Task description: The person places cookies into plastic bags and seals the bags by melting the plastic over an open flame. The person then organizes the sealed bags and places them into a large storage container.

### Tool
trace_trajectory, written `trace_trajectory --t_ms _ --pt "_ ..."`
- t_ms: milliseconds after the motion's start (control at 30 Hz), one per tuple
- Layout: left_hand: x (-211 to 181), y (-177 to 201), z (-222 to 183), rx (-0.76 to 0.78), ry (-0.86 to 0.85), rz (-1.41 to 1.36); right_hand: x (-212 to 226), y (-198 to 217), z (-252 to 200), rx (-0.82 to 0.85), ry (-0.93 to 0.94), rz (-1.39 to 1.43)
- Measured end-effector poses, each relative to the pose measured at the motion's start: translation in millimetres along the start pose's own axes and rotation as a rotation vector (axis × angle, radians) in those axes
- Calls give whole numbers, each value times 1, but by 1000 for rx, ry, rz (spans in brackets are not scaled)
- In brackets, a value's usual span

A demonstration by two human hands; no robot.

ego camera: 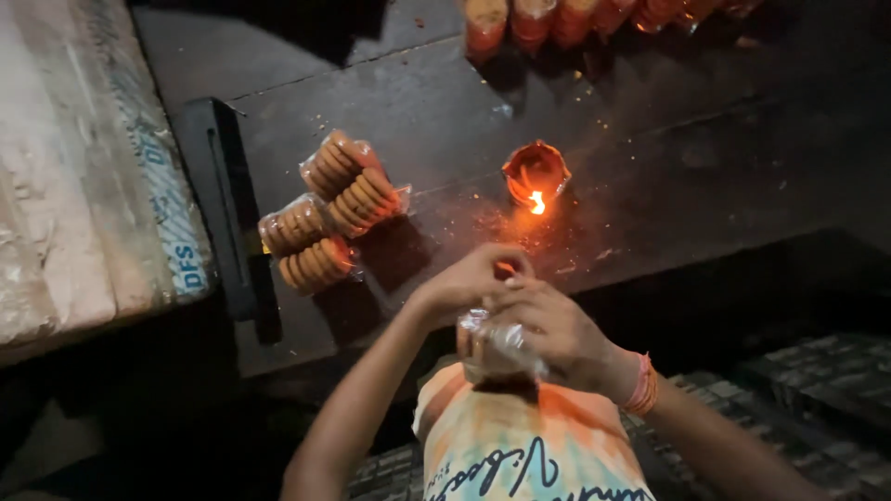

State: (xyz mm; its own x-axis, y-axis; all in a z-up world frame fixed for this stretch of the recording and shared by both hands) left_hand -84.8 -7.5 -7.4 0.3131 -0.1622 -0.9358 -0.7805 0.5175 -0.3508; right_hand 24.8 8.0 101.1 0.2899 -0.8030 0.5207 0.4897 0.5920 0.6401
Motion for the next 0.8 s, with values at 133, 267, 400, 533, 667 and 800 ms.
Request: trace_trajectory --t_ms 133,267,400,533,667,800 --pt "7 18 -30 -629 54 -85 -47 -24 -44 -153 -389 358" --pt "-95 -37 -11 -704 -131 751 -94 -32 -79 -637 -917 1065" --pt "-124 -41 7 -753 -377 1029 -142 -34 -85 -408 -912 984" --pt "-80 -40 29 -508 -374 1178 -104 0 -46 -82 -307 662" --pt "-48 -13 36 -685 -222 1273 -151 -55 -143 -285 -1281 1596" --pt "-55 2 60 -755 -165 1199 -146 5 -97 -61 -1033 1084"
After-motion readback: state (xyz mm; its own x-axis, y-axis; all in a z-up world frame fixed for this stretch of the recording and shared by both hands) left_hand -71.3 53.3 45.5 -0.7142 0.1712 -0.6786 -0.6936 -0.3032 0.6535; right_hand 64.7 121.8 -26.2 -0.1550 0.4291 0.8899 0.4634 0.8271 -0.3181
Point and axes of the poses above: each hand's wrist, its own z-axis towards the middle knuckle, its own y-axis out of the back of the hand, x = y × z, the point moved 6 cm from there along z, towards the middle knuckle, and after that the axes turned 2 degrees about -x, right-handed, at the moved point
